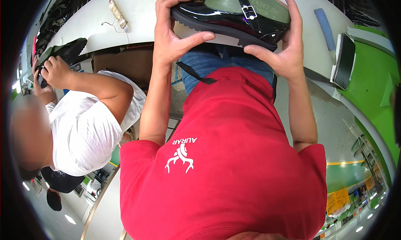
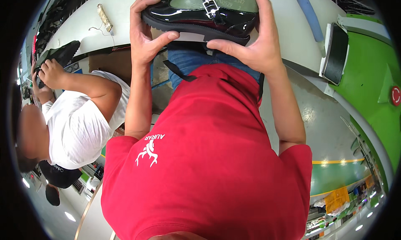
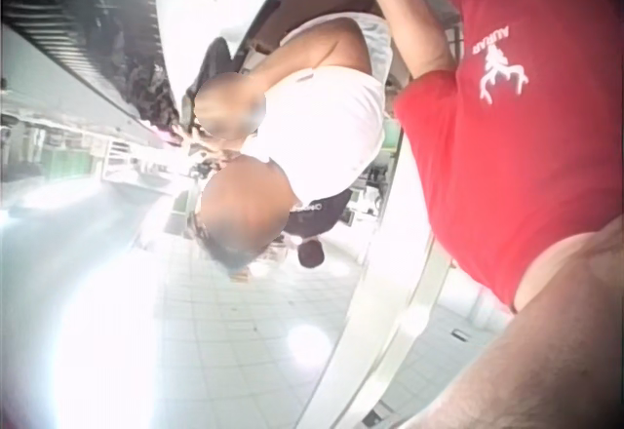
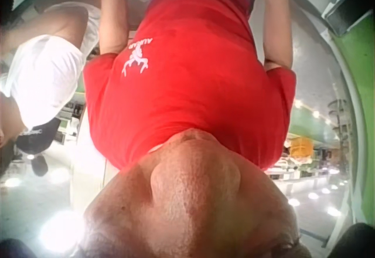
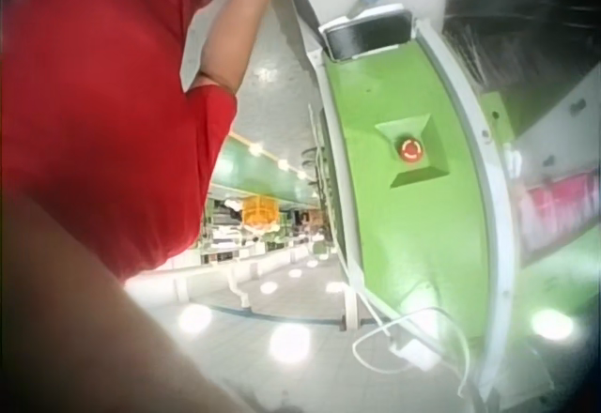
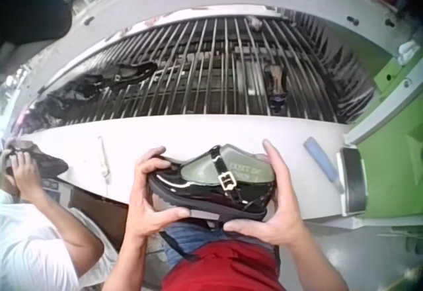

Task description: The person picks up black shoes from a conveyor belt and wipes them with a blue tool. They inspect the shoes by turning them over and checking the soles and straps. The person then places the shoes back onto the moving conveyor belt. This process is repeated for multiple shoes throughout the video.

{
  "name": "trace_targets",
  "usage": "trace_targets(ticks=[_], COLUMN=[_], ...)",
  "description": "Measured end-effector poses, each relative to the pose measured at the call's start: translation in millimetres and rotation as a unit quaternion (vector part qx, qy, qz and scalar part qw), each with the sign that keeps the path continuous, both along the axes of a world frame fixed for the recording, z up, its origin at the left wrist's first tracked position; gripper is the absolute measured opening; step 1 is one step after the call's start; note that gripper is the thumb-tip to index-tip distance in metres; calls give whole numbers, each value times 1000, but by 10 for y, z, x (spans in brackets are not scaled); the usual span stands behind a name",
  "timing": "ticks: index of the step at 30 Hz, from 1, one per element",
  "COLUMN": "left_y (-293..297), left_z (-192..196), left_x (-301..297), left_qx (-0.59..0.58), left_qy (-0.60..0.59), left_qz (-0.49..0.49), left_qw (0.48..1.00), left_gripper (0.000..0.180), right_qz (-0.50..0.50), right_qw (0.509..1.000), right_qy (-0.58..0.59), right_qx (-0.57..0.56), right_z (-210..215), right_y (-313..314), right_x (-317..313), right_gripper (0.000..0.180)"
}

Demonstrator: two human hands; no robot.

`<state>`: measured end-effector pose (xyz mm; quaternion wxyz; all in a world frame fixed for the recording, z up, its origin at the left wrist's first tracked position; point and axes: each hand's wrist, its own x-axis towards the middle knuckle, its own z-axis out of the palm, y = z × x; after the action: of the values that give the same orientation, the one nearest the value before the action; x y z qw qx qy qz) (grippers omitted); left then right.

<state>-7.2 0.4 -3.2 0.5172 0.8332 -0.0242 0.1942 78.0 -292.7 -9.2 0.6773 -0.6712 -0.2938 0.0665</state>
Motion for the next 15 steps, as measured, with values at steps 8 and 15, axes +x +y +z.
trace_targets(ticks=[8,15], left_y=[-21,-38], left_z=[-20,31], left_x=[-35,-38], left_qx=[9,-92], left_qy=[0,17], left_qz=[14,-5], left_qw=[1000,996], left_gripper=[103,143], right_qz=[-4,3], right_qw=[994,998], right_qy=[111,63], right_qx=[-7,-10], right_z=[172,229], right_y=[61,68], right_x=[-96,-101], right_gripper=[123,121])
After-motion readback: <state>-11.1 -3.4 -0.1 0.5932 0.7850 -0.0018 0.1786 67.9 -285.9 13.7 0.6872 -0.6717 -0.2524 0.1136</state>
